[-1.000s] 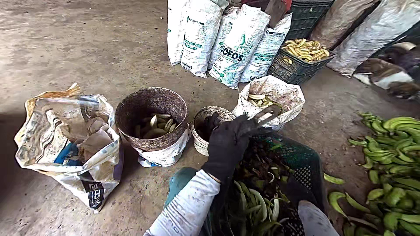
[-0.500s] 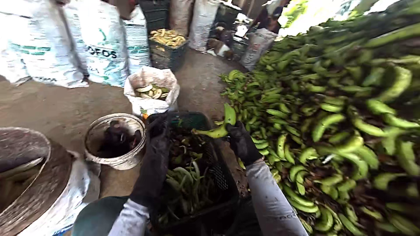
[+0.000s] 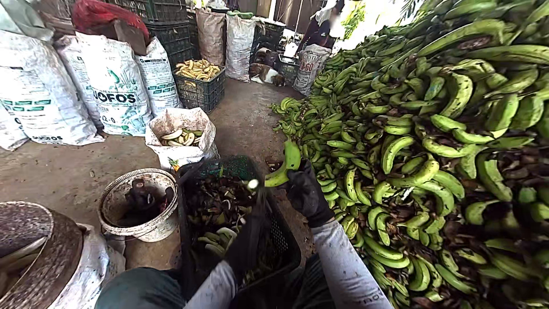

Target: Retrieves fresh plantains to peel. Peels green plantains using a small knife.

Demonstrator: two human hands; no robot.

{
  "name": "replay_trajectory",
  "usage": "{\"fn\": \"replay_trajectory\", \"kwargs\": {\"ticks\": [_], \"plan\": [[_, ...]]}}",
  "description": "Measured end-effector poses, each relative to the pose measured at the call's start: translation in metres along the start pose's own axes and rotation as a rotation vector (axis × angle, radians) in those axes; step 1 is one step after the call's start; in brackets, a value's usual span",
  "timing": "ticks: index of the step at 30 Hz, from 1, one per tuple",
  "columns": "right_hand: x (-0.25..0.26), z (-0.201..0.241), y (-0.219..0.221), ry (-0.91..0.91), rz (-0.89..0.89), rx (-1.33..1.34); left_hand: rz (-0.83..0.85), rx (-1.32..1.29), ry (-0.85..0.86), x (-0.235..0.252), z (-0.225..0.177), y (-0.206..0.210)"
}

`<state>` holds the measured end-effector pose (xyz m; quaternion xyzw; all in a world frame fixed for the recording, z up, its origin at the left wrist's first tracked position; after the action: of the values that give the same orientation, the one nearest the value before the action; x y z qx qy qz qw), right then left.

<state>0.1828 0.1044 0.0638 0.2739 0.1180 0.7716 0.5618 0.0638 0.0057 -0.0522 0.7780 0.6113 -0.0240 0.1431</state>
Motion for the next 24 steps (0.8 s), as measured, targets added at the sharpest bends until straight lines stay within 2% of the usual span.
{"fn": "replay_trajectory", "kwargs": {"ticks": [1, 3, 5, 8, 11, 14, 20, 24], "plan": [[0.003, 0.003, -0.002, 0.018, 0.027, 0.070, 0.011, 0.025, -0.094, 0.000, 0.020, -0.001], [0.006, 0.004, -0.010, 0.052, 0.021, 0.171, 0.004, 0.125, -0.097, -0.003, 0.025, -0.008], [0.005, -0.004, -0.020, 0.129, -0.014, 0.202, -0.051, 0.313, 0.030, -0.005, -0.005, -0.017], [0.004, -0.014, -0.019, 0.199, -0.080, 0.159, -0.117, 0.577, 0.220, -0.012, -0.069, -0.027], [0.003, -0.022, -0.020, 0.151, -0.047, 0.122, -0.111, 0.897, 0.305, -0.021, -0.105, -0.025], [0.003, -0.035, -0.016, 0.149, -0.053, 0.178, -0.106, 1.064, 0.339, -0.021, -0.108, -0.020], [-0.012, -0.073, -0.001, 0.263, -0.063, 0.400, -0.119, 1.104, 0.322, 0.000, -0.084, -0.038], [-0.034, -0.108, 0.021, 0.454, -0.072, 0.707, -0.374, 1.353, 0.387, 0.008, -0.088, -0.066]]}}
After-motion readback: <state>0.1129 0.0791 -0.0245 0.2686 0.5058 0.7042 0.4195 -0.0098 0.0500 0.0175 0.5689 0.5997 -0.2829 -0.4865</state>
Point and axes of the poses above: each hand's wrist, its own x-axis towards the middle knuckle, its own y-axis out of the palm, z = x × y, the point moved 9 cm from there along x, towards the middle knuckle, and after that the axes turned 12 degrees about x, right-handed, at the moved point
